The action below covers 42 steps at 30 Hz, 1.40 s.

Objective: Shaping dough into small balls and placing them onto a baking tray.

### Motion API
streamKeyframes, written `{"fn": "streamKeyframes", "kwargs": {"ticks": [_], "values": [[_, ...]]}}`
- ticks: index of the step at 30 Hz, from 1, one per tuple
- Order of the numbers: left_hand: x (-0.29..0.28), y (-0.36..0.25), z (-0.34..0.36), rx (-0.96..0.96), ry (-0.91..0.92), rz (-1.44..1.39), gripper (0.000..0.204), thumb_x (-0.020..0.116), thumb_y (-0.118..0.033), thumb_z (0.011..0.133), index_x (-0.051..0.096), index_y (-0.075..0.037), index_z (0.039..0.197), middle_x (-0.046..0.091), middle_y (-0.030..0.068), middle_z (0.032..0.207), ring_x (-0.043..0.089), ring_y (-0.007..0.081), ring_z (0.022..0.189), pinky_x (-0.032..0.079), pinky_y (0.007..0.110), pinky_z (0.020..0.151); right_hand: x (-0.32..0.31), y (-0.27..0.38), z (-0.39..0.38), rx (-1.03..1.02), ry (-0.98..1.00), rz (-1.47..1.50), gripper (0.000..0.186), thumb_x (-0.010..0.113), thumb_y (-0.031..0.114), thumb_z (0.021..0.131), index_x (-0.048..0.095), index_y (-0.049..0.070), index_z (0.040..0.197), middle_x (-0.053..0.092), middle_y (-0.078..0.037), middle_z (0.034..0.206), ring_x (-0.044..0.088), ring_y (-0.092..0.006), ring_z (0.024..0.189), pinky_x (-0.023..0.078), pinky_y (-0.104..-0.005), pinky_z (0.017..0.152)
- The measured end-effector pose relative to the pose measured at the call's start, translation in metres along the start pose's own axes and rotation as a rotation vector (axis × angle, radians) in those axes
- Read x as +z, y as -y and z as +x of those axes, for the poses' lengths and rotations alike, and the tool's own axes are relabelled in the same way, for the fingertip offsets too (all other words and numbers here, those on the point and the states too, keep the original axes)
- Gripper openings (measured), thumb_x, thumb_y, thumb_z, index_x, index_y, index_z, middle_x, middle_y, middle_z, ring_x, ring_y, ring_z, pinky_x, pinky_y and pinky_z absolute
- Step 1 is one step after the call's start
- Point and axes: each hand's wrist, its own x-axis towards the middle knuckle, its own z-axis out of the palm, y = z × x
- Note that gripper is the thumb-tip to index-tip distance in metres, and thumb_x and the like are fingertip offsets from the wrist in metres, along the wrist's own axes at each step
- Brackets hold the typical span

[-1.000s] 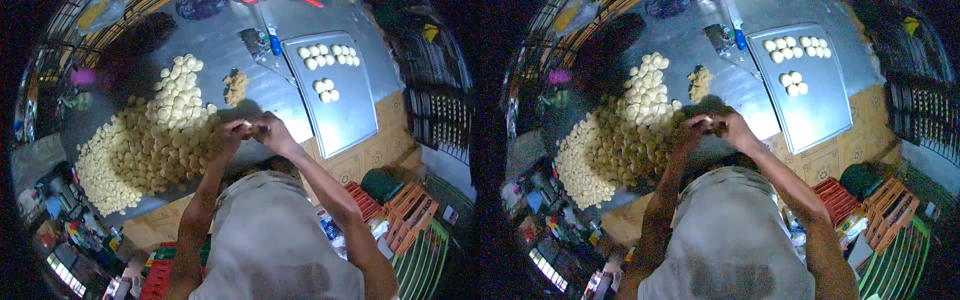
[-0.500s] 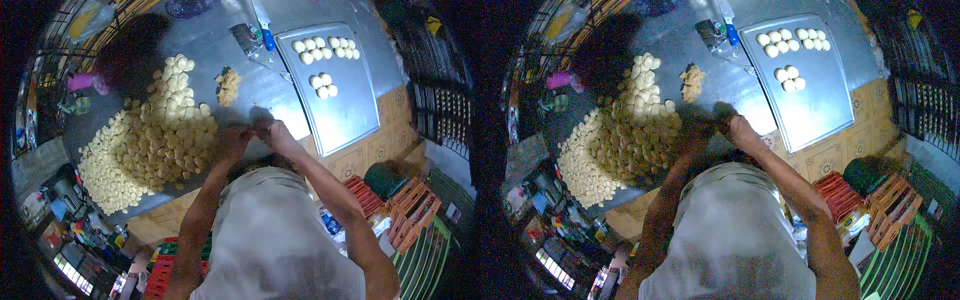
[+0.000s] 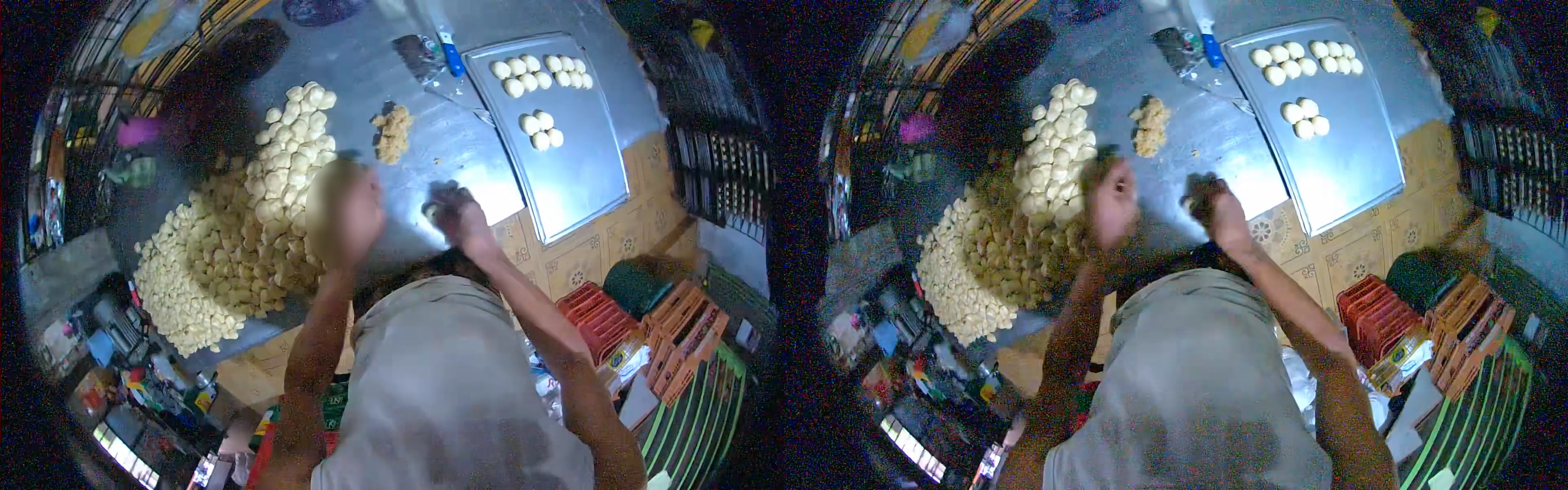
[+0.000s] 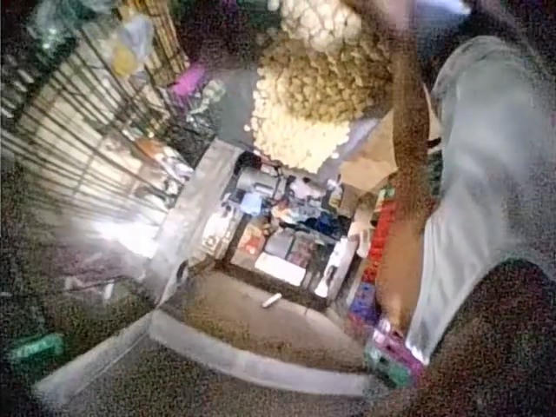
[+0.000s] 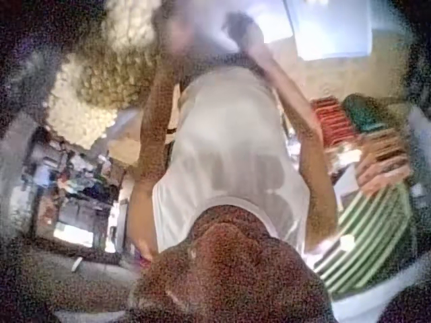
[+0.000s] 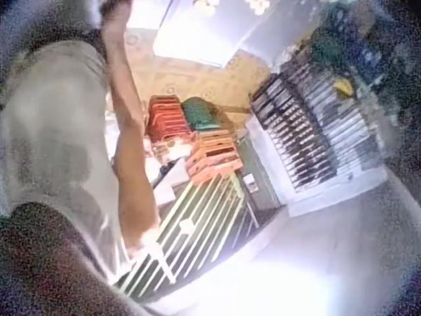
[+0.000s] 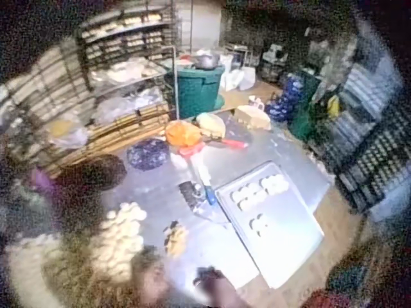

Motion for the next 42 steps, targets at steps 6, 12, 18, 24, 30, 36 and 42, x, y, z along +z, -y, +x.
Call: {"fn": "streamKeyframes", "kwargs": {"ticks": [6, 12, 18, 24, 30, 36, 42], "values": [[-0.046, 0.011, 0.054, 0.138, 0.170, 0.463, 0.025, 0.064, -0.013, 0.101, 0.064, -0.004, 0.124, 0.070, 0.0098, 0.102, 0.065, 0.0242, 0.076, 0.056, 0.037, 0.070, 0.000, 0.047, -0.004, 0.357, -0.041, 0.836, 0.028, 0.068, 0.012, 0.095, 0.070, 0.004, 0.122, 0.070, -0.015, 0.126, 0.062, -0.0142, 0.075, 0.048, -0.0238, 0.067], [-0.006, 0.015, 0.029, 0.514, -0.018, -0.040, 0.029, 0.067, -0.003, 0.096, 0.057, -0.008, 0.122, 0.066, 0.0059, 0.096, 0.063, 0.0217, 0.081, 0.053, 0.035, 0.075, -0.155, 0.043, 0.039, 0.205, -0.263, -0.391, 0.032, 0.069, 0.010, 0.090, 0.075, 0.003, 0.121, 0.074, -0.016, 0.094, 0.063, -0.0283, 0.070, 0.052, -0.0413, 0.072], [0.055, 0.013, -0.008, 0.203, 0.415, -0.677, 0.038, 0.067, 0.001, 0.093, 0.061, -0.010, 0.128, 0.069, 0.0066, 0.102, 0.066, 0.0203, 0.088, 0.054, 0.034, 0.081, -0.224, 0.022, 0.090, -0.009, -0.425, -0.597, 0.034, 0.065, 0.017, 0.094, 0.071, -0.004, 0.119, 0.071, -0.022, 0.111, 0.067, -0.0357, 0.088, 0.054, -0.0425, 0.082], [0.051, 0.014, -0.042, 0.074, 0.359, -0.119, 0.039, 0.068, -0.002, 0.093, 0.067, -0.011, 0.131, 0.072, 0.0079, 0.106, 0.067, 0.0188, 0.089, 0.054, 0.031, 0.082, -0.182, -0.017, 0.099, -0.240, -0.565, -0.973, 0.040, 0.059, 0.026, 0.099, 0.067, -0.002, 0.125, 0.068, -0.022, 0.127, 0.060, -0.0405, 0.128, 0.052, -0.0419, 0.097], [0.010, -0.008, -0.047, 0.011, 0.338, -0.079, 0.028, 0.069, -0.012, 0.095, 0.072, -0.007, 0.122, 0.075, 0.0030, 0.102, 0.065, 0.0152, 0.087, 0.052, 0.030, 0.080, -0.144, 0.037, 0.074, -0.203, -0.396, -0.757, 0.023, 0.063, 0.017, 0.095, 0.072, 0.001, 0.110, 0.070, -0.017, 0.113, 0.065, -0.0286, 0.098, 0.053, -0.0384, 0.087], [0.015, 0.049, -0.050, 0.192, 0.247, -0.413, 0.020, 0.069, -0.013, 0.094, 0.075, -0.004, 0.112, 0.075, 0.0009, 0.097, 0.063, 0.0136, 0.086, 0.051, 0.031, 0.076, 0.011, 0.039, 0.098, -0.720, -0.107, -0.886, 0.015, 0.070, 0.017, 0.087, 0.075, 0.011, 0.100, 0.067, -0.005, 0.111, 0.059, -0.0257, 0.087, 0.049, -0.0364, 0.080], [0.013, 0.064, -0.044, 0.214, 0.133, -0.459, 0.022, 0.069, -0.012, 0.095, 0.073, -0.003, 0.115, 0.074, 0.0024, 0.101, 0.065, 0.0155, 0.088, 0.053, 0.032, 0.079, 0.039, 0.032, 0.135, -0.822, -0.017, -1.011, 0.017, 0.070, 0.021, 0.089, 0.076, 0.014, 0.104, 0.068, -0.005, 0.109, 0.058, -0.0260, 0.086, 0.048, -0.0367, 0.079]]}}
